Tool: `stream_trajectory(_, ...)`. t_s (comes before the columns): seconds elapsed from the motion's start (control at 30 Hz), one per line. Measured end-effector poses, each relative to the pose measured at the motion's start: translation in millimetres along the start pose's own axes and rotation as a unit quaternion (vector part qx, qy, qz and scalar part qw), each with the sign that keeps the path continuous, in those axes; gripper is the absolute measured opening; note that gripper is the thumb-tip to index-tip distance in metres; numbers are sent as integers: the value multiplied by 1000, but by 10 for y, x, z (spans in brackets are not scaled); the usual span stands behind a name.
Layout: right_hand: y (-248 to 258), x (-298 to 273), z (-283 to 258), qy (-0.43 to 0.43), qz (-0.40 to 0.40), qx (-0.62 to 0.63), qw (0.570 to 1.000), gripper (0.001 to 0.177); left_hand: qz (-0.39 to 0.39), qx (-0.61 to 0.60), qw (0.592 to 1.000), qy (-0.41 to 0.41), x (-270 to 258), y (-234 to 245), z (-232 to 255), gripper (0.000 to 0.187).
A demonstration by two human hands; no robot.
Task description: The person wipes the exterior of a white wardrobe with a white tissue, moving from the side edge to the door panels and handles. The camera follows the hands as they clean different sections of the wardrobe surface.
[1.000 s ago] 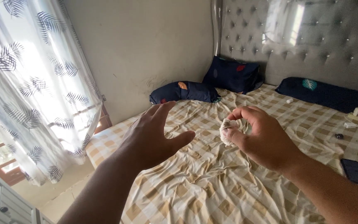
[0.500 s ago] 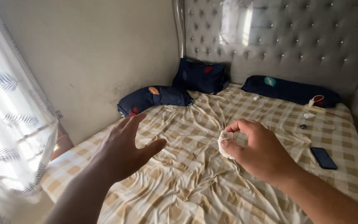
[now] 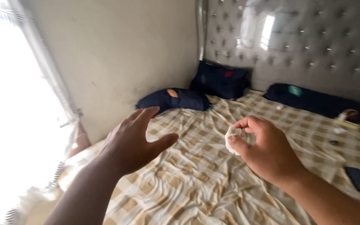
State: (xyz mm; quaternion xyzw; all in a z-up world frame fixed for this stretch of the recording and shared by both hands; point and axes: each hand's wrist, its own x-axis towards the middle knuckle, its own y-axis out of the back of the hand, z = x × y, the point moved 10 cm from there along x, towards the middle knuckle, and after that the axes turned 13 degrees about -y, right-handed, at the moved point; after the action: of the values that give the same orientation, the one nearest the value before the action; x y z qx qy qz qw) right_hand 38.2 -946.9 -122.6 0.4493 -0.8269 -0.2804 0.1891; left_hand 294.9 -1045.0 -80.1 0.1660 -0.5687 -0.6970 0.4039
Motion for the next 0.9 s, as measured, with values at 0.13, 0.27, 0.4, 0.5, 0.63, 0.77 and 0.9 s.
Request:
stream_trajectory(0.13, -182, 16, -151, -4, -46, 38, 998, 30, -20, 42, 998, 48, -143, 79, -133, 89)
stream_trajectory(0.27, -347, 2, -315, -41, -103, 37, 993, 31, -14, 51, 995, 87, -283, 245, -184, 89)
stream_trajectory(0.4, -573, 29, -436, -33, -123, 35, 991, 32, -28, 53, 990, 130, -422, 352, -289, 88)
stream_trajectory(0.5, -742, -41, -602, -71, -158, 67, 983, 28, -20, 45, 989, 138, -463, 384, -485, 86)
stream_trajectory(0.63, -1107, 125, -763, -21, -145, 17, 989, 32, -20, 50, 988, 145, -452, 432, -873, 85)
stream_trajectory(0.77, -1561, 266, -988, -17, -159, 36, 986, 33, -11, 43, 989, 144, -371, 516, -1408, 85)
stream_trajectory(0.9, -2003, 444, -1349, -54, -162, 46, 984, 26, -17, 48, 991, 127, -167, 598, -2093, 86)
